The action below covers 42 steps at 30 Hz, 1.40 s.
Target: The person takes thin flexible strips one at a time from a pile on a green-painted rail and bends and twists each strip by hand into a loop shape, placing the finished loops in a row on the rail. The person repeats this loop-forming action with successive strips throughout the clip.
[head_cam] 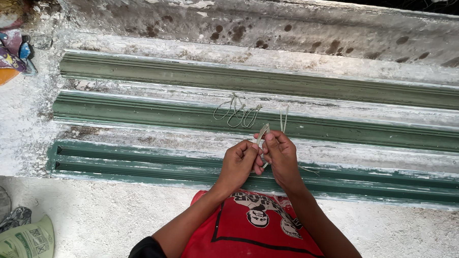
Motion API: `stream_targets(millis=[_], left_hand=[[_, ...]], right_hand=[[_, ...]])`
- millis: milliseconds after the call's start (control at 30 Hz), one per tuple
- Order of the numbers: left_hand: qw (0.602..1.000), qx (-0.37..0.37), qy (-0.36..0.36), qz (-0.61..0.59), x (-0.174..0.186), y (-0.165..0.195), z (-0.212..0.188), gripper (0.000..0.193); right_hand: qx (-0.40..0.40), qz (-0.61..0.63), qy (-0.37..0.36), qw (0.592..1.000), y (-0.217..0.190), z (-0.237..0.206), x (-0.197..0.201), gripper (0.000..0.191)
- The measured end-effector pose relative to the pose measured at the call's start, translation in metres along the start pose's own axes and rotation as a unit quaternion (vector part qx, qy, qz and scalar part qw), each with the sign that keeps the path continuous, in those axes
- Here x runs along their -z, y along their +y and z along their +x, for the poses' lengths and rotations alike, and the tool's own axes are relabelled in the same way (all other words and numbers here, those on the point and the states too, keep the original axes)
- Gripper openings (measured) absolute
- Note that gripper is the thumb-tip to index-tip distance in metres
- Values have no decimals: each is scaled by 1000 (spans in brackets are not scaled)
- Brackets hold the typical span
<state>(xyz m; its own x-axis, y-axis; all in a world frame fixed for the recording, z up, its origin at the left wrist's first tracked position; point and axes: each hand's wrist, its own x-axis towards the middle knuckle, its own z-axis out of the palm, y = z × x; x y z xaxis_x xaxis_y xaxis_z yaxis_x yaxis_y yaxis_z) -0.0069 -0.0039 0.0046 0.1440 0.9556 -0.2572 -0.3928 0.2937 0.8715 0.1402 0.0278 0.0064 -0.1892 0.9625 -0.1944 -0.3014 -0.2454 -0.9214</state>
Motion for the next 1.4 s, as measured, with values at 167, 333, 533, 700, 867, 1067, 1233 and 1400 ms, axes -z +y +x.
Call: stream_targets(millis=[167, 333, 533, 700, 867, 1067, 1233, 1400], left_hand=[[1000, 11, 1, 2, 2, -5, 1, 28], [999, 16, -5, 30, 1, -1, -1, 27], [932, -136, 48, 333, -5, 29, -14, 20], [757, -372, 48, 535, 9, 60, -17, 31], [677, -415, -44, 607, 27, 63, -16, 36], [747, -348, 8, 566, 37, 49, -15, 35], [830, -303, 122, 452, 35, 38, -14, 13], [933, -161, 152, 283, 14, 28, -8, 17]], right_hand=[[2, 23, -6, 1000, 0, -2, -6, 32], [-27, 19, 37, 999, 2, -2, -12, 29], [46, -94, 23, 994, 7, 2, -5, 28], [46, -266, -48, 962, 0, 2, 10, 25], [-68, -363, -127, 921, -3, 3, 17, 25], [-90, -272, -206, 936, -8, 2, 37, 29], [-81, -33, -18, 996, -17, 9, 49, 37], [-66, -184, -81, 977, 4, -5, 7, 38]])
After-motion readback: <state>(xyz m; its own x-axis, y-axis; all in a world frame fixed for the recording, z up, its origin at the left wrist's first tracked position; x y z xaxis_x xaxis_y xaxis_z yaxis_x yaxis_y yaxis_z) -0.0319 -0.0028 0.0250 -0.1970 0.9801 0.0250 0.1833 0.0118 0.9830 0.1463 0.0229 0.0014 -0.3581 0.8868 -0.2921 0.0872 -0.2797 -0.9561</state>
